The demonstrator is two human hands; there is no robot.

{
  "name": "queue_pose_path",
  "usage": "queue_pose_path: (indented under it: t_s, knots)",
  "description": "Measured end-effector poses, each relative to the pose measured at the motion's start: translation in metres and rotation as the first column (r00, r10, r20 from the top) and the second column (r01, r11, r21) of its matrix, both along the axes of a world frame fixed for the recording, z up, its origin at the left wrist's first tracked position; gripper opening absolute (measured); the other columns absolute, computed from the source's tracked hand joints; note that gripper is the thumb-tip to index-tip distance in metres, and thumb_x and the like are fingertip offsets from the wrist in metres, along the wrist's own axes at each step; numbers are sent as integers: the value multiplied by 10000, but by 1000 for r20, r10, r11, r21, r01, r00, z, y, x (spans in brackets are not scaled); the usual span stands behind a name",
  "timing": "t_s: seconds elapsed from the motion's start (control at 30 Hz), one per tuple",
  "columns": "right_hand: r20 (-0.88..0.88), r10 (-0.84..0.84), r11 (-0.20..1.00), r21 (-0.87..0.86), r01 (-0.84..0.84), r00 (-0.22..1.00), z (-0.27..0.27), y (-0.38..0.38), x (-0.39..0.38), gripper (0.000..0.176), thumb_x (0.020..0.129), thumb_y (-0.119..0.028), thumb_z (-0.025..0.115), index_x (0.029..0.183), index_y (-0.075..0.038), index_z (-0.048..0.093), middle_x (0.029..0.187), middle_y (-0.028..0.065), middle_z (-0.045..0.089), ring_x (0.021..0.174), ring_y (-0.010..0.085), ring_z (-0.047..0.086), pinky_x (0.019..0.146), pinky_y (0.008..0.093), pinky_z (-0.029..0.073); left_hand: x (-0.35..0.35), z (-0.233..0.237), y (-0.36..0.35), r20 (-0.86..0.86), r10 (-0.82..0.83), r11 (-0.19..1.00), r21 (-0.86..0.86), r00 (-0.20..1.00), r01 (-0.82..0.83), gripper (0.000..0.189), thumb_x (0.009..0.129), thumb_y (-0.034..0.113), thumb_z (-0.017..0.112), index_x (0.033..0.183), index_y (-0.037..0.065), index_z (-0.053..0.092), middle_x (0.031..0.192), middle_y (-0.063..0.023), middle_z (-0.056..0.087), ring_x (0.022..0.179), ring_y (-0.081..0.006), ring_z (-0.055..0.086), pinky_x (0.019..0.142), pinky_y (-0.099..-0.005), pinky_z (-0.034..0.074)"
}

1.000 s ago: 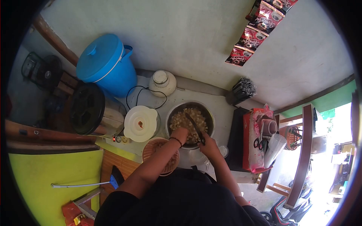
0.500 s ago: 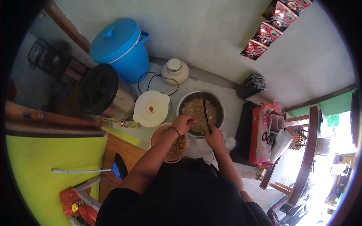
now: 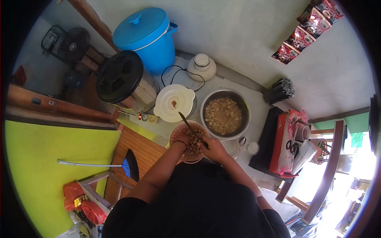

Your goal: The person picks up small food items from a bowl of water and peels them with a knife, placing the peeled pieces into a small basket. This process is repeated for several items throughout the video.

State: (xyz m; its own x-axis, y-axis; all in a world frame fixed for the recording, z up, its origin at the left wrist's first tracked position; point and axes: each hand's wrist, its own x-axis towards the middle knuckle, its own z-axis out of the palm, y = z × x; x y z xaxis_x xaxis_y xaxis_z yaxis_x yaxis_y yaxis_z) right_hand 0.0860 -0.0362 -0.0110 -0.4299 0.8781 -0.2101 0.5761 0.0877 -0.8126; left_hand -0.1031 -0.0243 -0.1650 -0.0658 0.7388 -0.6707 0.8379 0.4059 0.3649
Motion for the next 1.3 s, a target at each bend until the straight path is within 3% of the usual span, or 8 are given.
queue_pose_path:
  t_s: [0.13,0.23,0.43,0.63,0.83,0.97,1.13,1.3]
  knots:
    - [-64,-30,994,107,37,997,-11,-2,7,296,843,-210,618,1042,6,593,738,210,611,727,384,613,682,411,474,3,-10,-14,-69,-552,830,-131,831,541,751,693,331,698,1324,17,439,1367,-179,448,1269,-274,431,1073,-348,327]
    - [-121,-73,983,161,92,990,-11,-2,18,275,884,-232,586,998,18,589,693,172,611,643,301,624,627,384,478,11,-31,-29,-12,-391,917,75,920,391,744,630,364,751,1238,5,517,1250,-200,536,1167,-291,517,1002,-367,402]
    - [-120,-255,903,-384,192,959,3,3,42,381,961,-336,469,965,26,588,691,158,629,591,258,636,595,353,493,9,22,-7,392,-52,996,84,919,21,645,637,386,799,1114,8,589,1046,-146,633,989,-265,607,880,-351,480]
    - [-35,-151,940,-314,132,988,-3,2,51,395,989,-353,396,1014,-22,611,608,66,594,512,135,586,522,285,479,7,63,3,486,28,992,92,874,-83,532,658,209,822,1084,7,575,941,-103,635,852,-196,624,763,-311,511]
    - [33,-191,971,-142,194,981,-14,-1,48,383,959,-378,426,1181,-135,622,694,143,647,663,280,657,669,391,498,18,115,5,139,-32,987,161,990,9,439,685,225,811,1006,16,597,891,-98,670,833,-183,647,772,-322,515]
    - [180,-211,977,6,214,961,-21,1,49,390,970,-374,420,1134,-84,623,658,109,618,623,242,625,597,360,484,26,88,2,766,191,952,7,614,-305,265,808,56,699,1047,6,596,907,-68,654,818,-127,624,713,-253,528]
    - [-71,-299,925,-267,270,952,3,10,54,409,960,-403,417,1109,-69,600,793,191,646,824,394,623,706,473,470,64,105,12,937,345,846,-286,52,-450,232,844,-2,647,1070,13,598,939,-56,655,833,-121,629,739,-246,534]
    - [-58,-330,944,-7,330,942,-9,9,61,424,990,-354,339,1276,-60,449,691,110,586,668,261,603,624,383,454,91,111,23,932,362,802,-307,8,-513,234,838,-9,653,1066,-3,599,968,-64,658,905,-153,641,811,-274,541]
